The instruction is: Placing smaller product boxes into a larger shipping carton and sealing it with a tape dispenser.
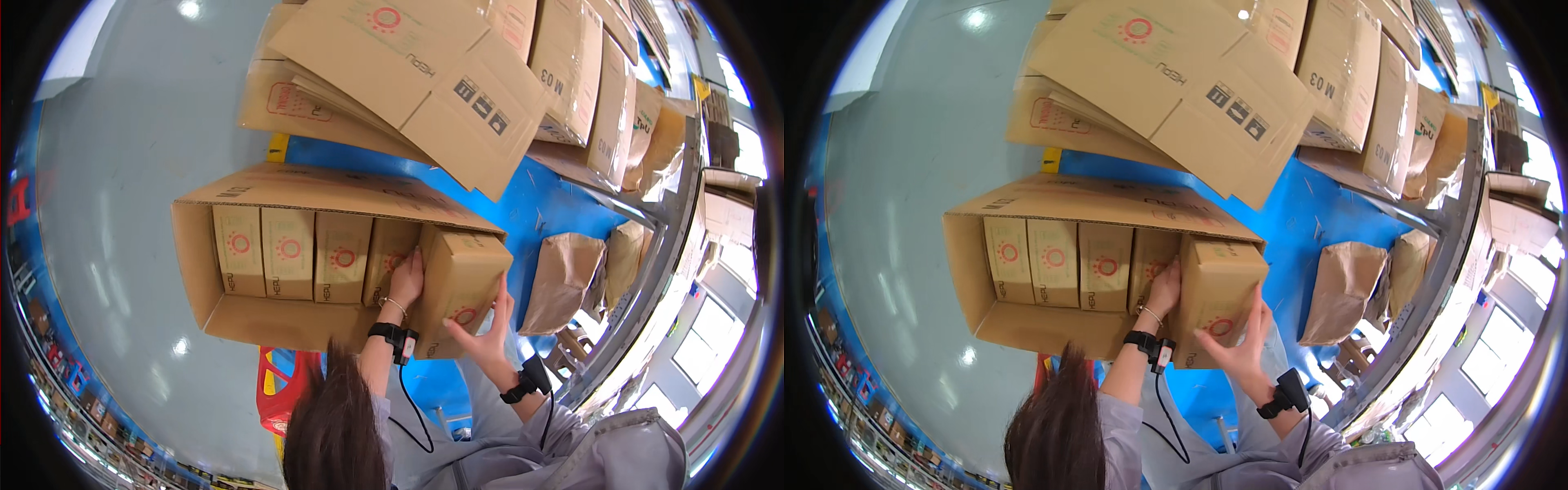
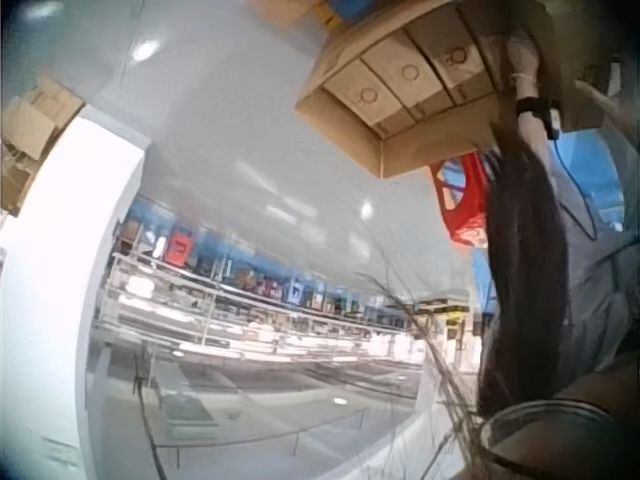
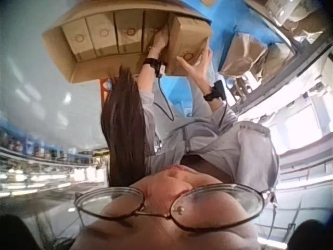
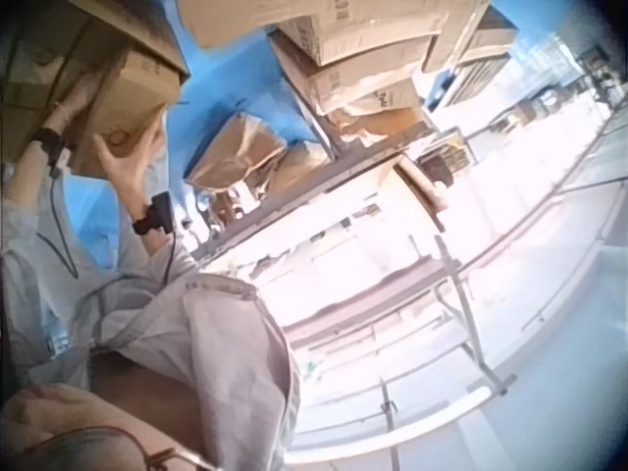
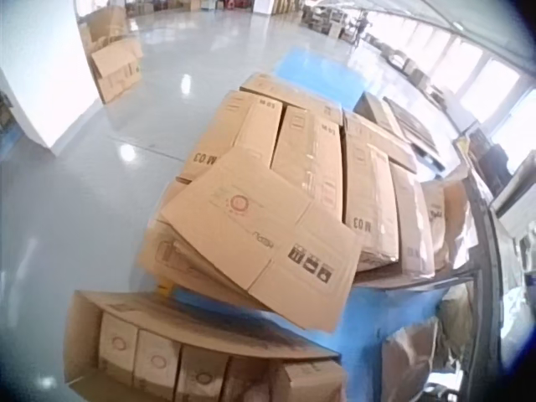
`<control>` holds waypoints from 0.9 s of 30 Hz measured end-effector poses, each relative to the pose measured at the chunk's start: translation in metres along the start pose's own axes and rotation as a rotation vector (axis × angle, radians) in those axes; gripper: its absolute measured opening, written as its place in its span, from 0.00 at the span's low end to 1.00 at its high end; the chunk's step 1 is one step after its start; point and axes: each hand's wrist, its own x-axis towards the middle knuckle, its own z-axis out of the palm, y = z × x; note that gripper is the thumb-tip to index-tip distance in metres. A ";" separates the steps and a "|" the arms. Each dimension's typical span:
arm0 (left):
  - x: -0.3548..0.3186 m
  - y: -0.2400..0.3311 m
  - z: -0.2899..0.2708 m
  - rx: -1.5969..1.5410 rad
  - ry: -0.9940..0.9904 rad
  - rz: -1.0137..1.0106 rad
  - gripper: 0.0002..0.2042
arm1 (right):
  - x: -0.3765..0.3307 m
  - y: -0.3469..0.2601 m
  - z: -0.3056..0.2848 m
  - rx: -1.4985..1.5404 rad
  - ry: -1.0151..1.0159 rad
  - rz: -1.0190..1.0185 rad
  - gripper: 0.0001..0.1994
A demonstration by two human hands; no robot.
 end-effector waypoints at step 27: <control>0.023 -0.033 -0.031 -0.017 -0.246 0.253 0.22 | -0.023 0.002 0.055 -0.075 0.083 -0.285 0.43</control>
